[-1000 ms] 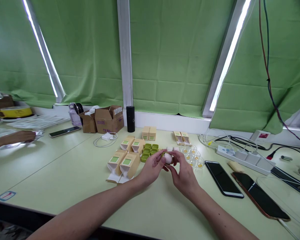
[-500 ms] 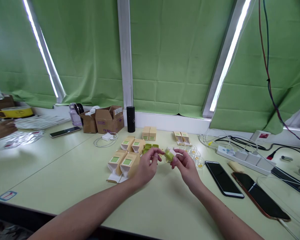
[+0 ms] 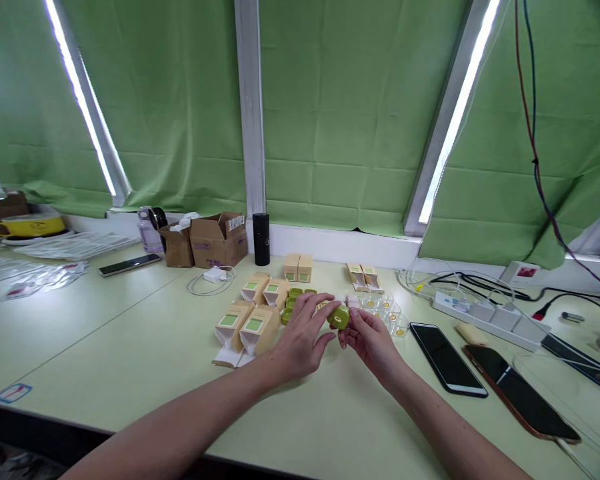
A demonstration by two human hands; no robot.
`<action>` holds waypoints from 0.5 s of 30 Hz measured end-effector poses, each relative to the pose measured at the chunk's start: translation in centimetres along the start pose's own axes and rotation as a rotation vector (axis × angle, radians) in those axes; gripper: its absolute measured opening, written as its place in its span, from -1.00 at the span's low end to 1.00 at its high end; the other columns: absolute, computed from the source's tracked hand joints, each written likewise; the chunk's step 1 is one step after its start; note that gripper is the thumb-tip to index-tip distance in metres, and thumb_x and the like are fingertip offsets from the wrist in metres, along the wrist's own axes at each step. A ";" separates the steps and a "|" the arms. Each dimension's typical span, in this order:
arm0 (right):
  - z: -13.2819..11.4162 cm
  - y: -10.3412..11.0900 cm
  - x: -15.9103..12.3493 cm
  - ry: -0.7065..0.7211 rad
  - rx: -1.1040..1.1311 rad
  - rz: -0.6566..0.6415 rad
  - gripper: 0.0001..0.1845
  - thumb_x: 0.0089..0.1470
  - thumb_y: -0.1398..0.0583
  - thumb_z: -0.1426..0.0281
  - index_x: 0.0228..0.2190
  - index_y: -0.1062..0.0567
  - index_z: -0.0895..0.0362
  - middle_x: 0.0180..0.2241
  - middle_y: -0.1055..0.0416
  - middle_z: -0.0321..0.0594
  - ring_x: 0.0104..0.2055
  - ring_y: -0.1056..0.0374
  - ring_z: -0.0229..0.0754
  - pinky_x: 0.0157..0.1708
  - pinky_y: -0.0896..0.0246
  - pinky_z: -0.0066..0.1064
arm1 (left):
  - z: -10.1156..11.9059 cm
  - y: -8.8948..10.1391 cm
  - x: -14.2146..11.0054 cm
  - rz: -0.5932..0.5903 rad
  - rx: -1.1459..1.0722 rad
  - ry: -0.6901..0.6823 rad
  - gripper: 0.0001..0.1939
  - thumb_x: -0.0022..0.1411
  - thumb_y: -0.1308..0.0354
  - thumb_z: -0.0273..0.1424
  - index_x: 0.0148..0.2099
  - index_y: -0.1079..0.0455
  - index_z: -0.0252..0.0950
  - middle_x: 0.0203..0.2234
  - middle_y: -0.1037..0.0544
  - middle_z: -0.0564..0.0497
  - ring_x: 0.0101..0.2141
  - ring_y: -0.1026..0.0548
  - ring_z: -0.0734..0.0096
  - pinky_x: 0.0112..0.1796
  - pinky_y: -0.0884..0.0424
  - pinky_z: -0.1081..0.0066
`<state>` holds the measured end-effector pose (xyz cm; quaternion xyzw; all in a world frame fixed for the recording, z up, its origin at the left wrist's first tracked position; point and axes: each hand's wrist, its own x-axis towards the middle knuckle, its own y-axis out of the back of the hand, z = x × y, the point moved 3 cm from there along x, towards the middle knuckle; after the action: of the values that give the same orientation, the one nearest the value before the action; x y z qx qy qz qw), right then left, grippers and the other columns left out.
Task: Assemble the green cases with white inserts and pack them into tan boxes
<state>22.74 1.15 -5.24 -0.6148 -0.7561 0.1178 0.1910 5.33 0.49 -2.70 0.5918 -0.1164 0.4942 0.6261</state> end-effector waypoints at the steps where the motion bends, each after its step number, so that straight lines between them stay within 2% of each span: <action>1: 0.0 -0.1 0.0 -0.006 -0.001 -0.008 -0.45 0.02 -0.43 -0.07 -0.31 -0.57 0.17 -0.40 -0.57 -0.15 -0.46 -0.42 -0.24 -0.43 -0.31 -0.39 | 0.0 -0.2 -0.1 -0.018 0.007 0.001 -0.39 0.36 -0.15 -0.53 0.40 -0.20 -0.17 0.23 -0.37 -0.25 0.24 -0.25 -0.06 0.20 -0.34 -0.13; 8: 0.1 -0.2 -0.2 -0.033 0.016 0.018 -0.44 -0.05 -0.46 -0.09 -0.37 -0.57 0.16 -0.51 -0.52 -0.21 -0.49 -0.43 -0.18 -0.48 -0.27 -0.37 | -1.2 -0.7 -0.1 -0.002 -0.020 0.045 -0.44 0.41 -0.15 -0.45 0.41 -0.24 -0.15 0.16 -0.41 -0.23 0.20 -0.31 -0.04 0.17 -0.38 -0.13; 12: 0.2 0.0 -0.3 -0.042 0.011 0.021 -0.41 -0.06 -0.45 -0.12 -0.32 -0.60 0.16 -0.46 -0.58 -0.15 -0.48 -0.44 -0.15 -0.48 -0.25 -0.35 | -1.4 -0.5 0.0 0.032 -0.090 0.113 -0.48 0.39 -0.17 -0.45 0.36 -0.32 -0.13 0.12 -0.45 -0.19 0.18 -0.36 0.01 0.16 -0.41 -0.06; 15: 0.2 0.3 -0.4 -0.042 -0.017 0.010 -0.42 0.03 -0.39 -0.13 -0.28 -0.61 0.15 -0.41 -0.62 -0.10 -0.46 -0.41 -0.16 -0.46 -0.22 -0.36 | -1.5 -0.4 0.1 0.046 -0.156 0.194 -0.52 0.38 -0.18 -0.46 0.31 -0.37 -0.14 0.12 -0.46 -0.17 0.19 -0.37 0.05 0.20 -0.38 -0.02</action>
<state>22.97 0.79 -5.59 -0.6177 -0.7578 0.1251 0.1692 5.01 1.86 -3.27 0.4878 -0.1071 0.5528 0.6671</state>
